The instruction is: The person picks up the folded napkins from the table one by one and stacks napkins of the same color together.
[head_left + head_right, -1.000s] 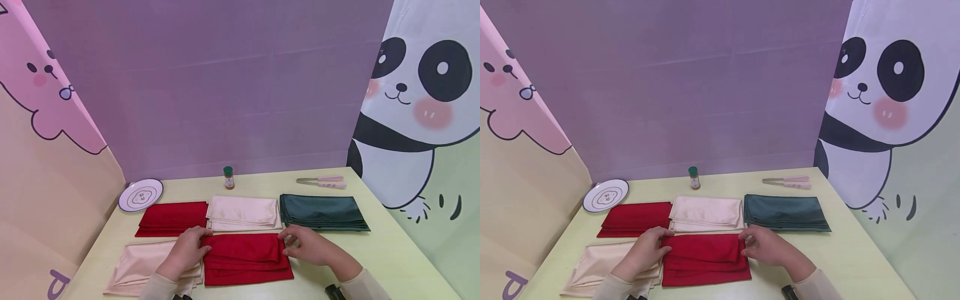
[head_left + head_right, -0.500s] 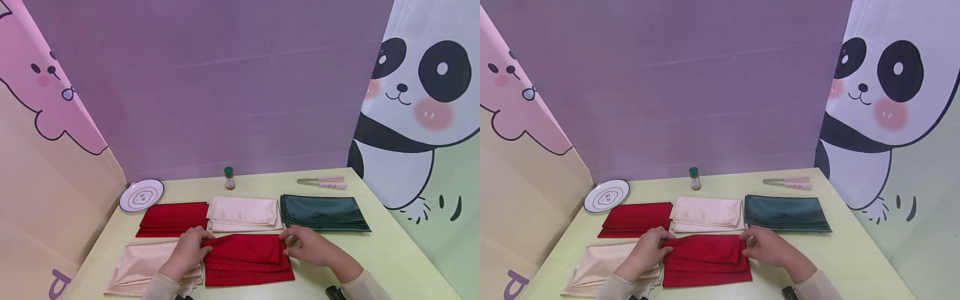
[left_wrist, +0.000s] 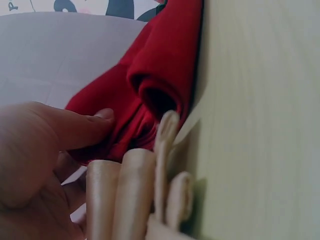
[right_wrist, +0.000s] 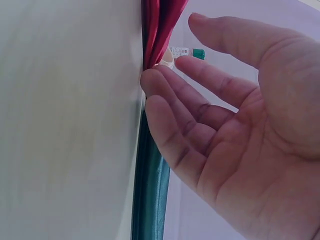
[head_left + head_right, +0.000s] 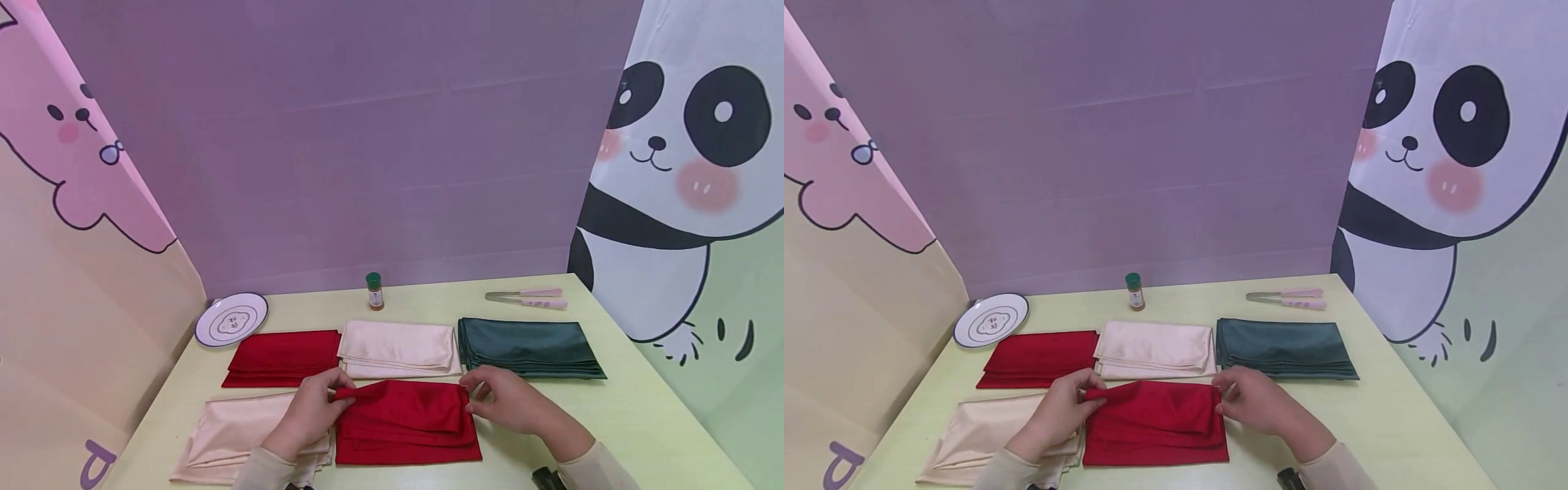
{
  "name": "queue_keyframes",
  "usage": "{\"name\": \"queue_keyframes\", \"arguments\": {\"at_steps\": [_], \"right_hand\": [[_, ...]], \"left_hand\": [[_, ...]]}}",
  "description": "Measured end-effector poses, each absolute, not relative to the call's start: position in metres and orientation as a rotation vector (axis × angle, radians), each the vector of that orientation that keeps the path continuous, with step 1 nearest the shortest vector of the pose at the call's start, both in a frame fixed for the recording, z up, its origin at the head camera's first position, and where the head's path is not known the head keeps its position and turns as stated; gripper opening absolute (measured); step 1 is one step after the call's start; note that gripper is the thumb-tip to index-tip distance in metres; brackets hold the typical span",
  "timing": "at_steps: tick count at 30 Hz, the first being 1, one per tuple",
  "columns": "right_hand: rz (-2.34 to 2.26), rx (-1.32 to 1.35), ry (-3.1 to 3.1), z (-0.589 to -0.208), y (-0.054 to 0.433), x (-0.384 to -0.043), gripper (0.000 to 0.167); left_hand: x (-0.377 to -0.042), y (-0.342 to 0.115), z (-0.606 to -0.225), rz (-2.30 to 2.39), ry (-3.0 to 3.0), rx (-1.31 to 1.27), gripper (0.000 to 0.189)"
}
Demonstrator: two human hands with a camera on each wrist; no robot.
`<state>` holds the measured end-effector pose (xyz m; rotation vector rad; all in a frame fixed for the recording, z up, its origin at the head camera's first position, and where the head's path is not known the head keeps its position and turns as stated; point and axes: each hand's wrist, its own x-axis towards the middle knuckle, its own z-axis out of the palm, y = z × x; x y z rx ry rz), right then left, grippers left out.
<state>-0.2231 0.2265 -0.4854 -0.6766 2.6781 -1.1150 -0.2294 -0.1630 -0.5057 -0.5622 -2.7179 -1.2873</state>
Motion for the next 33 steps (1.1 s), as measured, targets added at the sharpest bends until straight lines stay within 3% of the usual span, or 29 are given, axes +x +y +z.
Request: {"name": "queue_keyframes", "arguments": {"at_steps": [13,22,29,33], "right_hand": [[-1.083,-0.557,2.746,-0.4876,0.2262,-0.2252,0.048],[-1.039,-0.548,2.769,-0.4904,0.2263,-0.2261,0.038],[-1.006,-0.588,2.767,-0.4902,0.2265,-0.2251,0.014],[-1.003,-0.636,2.765,-0.4895,0.2267,-0.2255,0.012]], "left_hand": [[-0.2264,-0.1572,-0.4995,-1.544,-2.613,-0.534,0.027],[-0.2274,-0.1567,-0.5001,-1.719,-2.520,-0.532,0.033],[-0.2266,-0.1572,-0.4990,-1.728,-2.502,-0.536,0.032],[-0.2278,-0.1578,-0.5006,-1.744,-2.483,-0.544,0.032]]}}
